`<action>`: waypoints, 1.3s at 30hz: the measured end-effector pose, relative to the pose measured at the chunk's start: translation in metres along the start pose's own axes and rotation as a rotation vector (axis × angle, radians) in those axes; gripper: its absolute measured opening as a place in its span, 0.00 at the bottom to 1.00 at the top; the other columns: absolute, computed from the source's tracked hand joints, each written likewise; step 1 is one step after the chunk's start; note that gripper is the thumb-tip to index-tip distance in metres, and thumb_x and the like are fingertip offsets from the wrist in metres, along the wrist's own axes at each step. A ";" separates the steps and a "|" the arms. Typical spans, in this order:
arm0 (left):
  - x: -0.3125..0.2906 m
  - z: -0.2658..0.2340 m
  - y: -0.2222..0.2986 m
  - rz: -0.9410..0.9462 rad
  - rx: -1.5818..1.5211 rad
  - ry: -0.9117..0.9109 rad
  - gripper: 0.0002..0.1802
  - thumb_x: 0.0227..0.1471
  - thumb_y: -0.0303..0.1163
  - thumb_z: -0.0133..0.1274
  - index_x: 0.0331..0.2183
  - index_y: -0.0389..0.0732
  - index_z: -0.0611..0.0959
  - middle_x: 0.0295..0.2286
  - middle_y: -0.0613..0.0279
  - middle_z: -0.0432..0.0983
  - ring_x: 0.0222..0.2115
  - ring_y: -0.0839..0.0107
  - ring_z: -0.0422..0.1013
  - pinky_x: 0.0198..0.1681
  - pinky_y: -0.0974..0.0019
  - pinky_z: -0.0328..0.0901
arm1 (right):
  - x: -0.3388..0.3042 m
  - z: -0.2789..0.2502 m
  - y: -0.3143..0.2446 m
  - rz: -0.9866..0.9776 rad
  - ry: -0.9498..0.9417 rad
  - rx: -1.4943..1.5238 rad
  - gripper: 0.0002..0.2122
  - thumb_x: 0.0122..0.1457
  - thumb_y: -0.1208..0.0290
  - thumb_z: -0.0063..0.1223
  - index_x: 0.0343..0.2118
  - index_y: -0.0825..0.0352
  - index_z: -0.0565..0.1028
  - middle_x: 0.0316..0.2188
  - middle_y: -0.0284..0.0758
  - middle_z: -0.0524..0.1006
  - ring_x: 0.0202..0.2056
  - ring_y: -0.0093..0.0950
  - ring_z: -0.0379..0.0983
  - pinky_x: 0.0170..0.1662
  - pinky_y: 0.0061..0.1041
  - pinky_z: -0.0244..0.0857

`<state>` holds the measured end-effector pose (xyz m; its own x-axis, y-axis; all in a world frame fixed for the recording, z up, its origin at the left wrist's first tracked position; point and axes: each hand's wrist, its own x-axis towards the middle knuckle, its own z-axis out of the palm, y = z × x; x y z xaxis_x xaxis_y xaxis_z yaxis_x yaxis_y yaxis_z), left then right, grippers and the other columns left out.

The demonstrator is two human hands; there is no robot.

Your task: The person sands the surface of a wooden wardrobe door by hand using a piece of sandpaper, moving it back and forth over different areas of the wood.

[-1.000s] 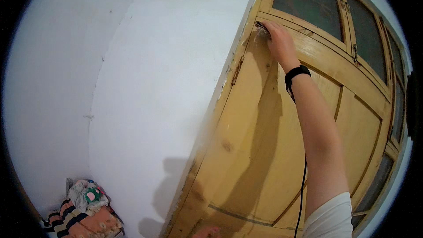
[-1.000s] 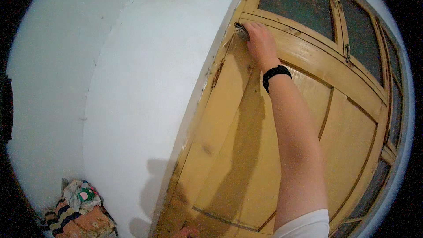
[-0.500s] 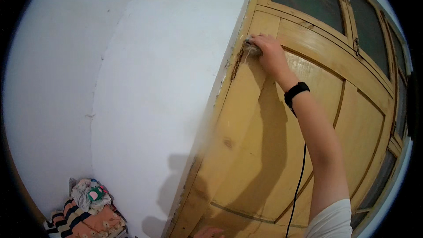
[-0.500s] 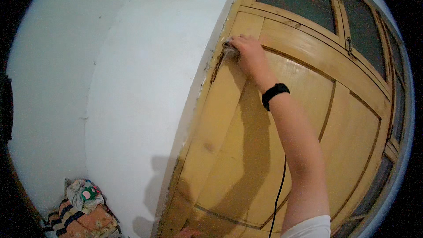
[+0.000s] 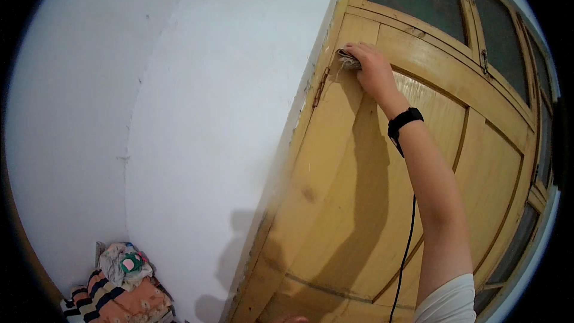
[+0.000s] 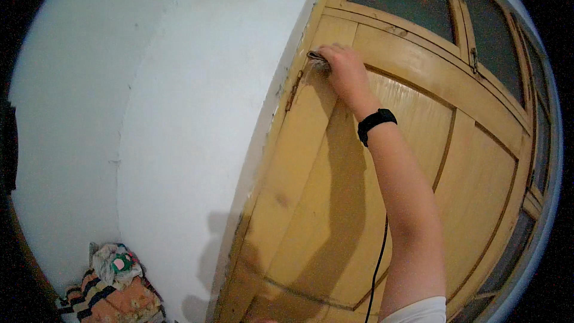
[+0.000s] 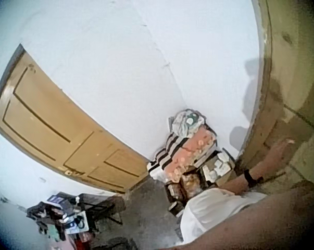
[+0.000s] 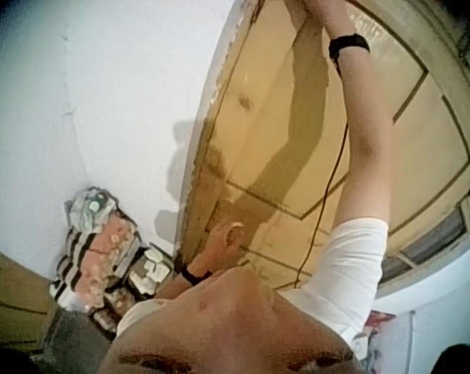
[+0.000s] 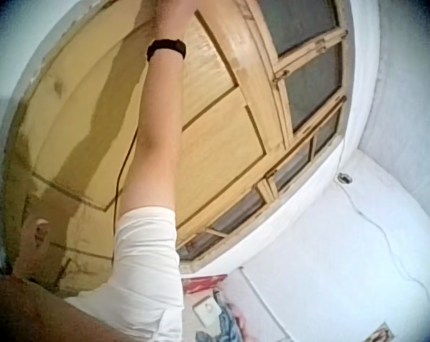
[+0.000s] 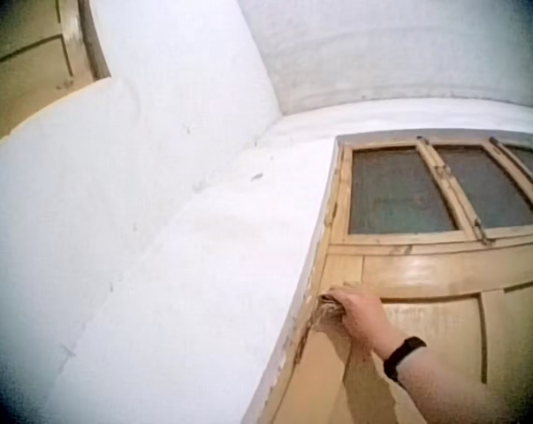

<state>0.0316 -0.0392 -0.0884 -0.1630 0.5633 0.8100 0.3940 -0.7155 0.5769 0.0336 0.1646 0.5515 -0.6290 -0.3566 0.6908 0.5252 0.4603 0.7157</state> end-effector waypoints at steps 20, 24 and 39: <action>-0.009 0.012 -0.036 -0.047 0.037 -0.051 0.14 0.66 0.32 0.60 0.52 0.41 0.83 0.34 0.54 0.77 0.28 0.61 0.76 0.31 0.58 0.73 | -0.034 -0.011 -0.025 -0.130 -0.037 0.057 0.22 0.52 0.86 0.58 0.51 0.64 0.80 0.54 0.38 0.81 0.57 0.44 0.74 0.61 0.40 0.69; -0.009 0.012 -0.027 -0.077 0.024 -0.048 0.15 0.66 0.32 0.61 0.52 0.40 0.83 0.34 0.54 0.78 0.29 0.60 0.77 0.32 0.57 0.73 | -0.032 -0.008 -0.012 -0.083 0.036 -0.020 0.21 0.53 0.84 0.60 0.51 0.64 0.80 0.52 0.38 0.82 0.56 0.44 0.75 0.61 0.40 0.69; 0.000 -0.004 -0.001 0.038 0.073 -0.049 0.15 0.68 0.33 0.60 0.52 0.39 0.84 0.42 0.51 0.78 0.31 0.56 0.77 0.34 0.55 0.74 | -0.095 0.011 -0.082 -0.253 -0.097 -0.114 0.19 0.57 0.73 0.61 0.52 0.58 0.78 0.49 0.31 0.80 0.53 0.35 0.75 0.58 0.37 0.68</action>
<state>0.0273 -0.0404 -0.0879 -0.1031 0.5572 0.8240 0.4647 -0.7055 0.5351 0.0439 0.1698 0.4256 -0.7969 -0.3666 0.4801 0.4026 0.2700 0.8746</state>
